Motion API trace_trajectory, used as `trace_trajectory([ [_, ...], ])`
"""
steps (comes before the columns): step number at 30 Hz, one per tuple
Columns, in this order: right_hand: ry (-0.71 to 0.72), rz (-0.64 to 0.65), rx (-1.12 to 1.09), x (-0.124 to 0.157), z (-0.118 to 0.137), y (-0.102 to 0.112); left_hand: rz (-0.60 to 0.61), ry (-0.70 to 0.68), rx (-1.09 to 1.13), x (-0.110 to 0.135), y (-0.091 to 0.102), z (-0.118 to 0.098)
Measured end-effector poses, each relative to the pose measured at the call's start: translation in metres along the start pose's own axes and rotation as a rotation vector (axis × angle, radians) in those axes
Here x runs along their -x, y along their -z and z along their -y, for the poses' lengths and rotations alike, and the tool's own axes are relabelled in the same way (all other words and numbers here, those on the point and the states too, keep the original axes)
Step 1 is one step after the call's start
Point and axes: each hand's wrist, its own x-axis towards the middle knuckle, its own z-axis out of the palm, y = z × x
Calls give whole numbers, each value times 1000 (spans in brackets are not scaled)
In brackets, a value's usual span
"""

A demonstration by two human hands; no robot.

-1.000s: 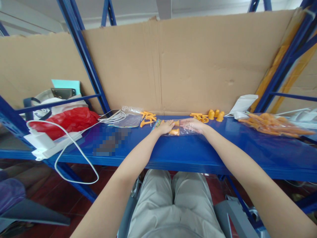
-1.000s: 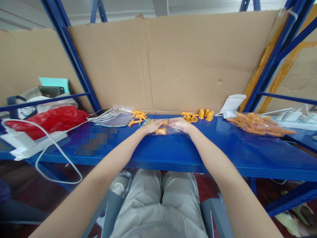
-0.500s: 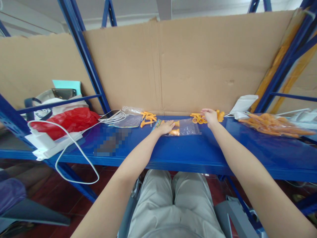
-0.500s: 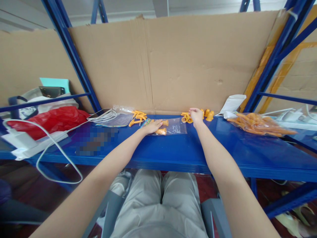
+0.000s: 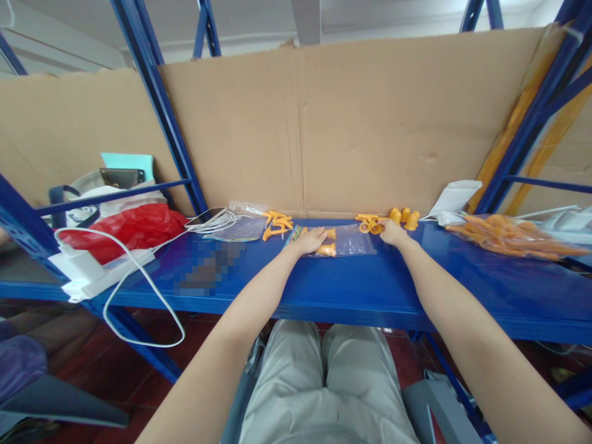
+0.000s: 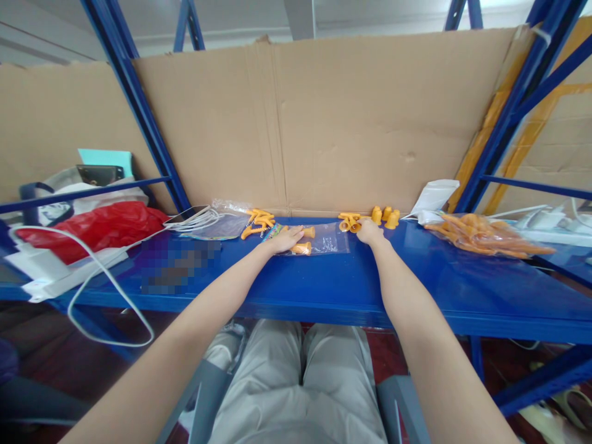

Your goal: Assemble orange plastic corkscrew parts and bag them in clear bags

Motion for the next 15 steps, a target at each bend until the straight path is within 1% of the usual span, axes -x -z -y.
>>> trace_trajectory([
  [3, -22, 30, 67, 2, 4, 4, -16, -1, 12, 0, 0, 0],
  [7, -7, 22, 144, 3, 12, 10, -15, -1, -15, -1, -1, 2],
  [10, -18, 44, 145, 2, 17, 12, 7, -4, -47, -3, -1, 4],
  [13, -28, 45, 131, 1, 17, 12, -16, 2, -25, -3, -1, 5],
  [15, -11, 44, 114, 0, 14, 11, -30, 4, -13, -4, -1, 5],
])
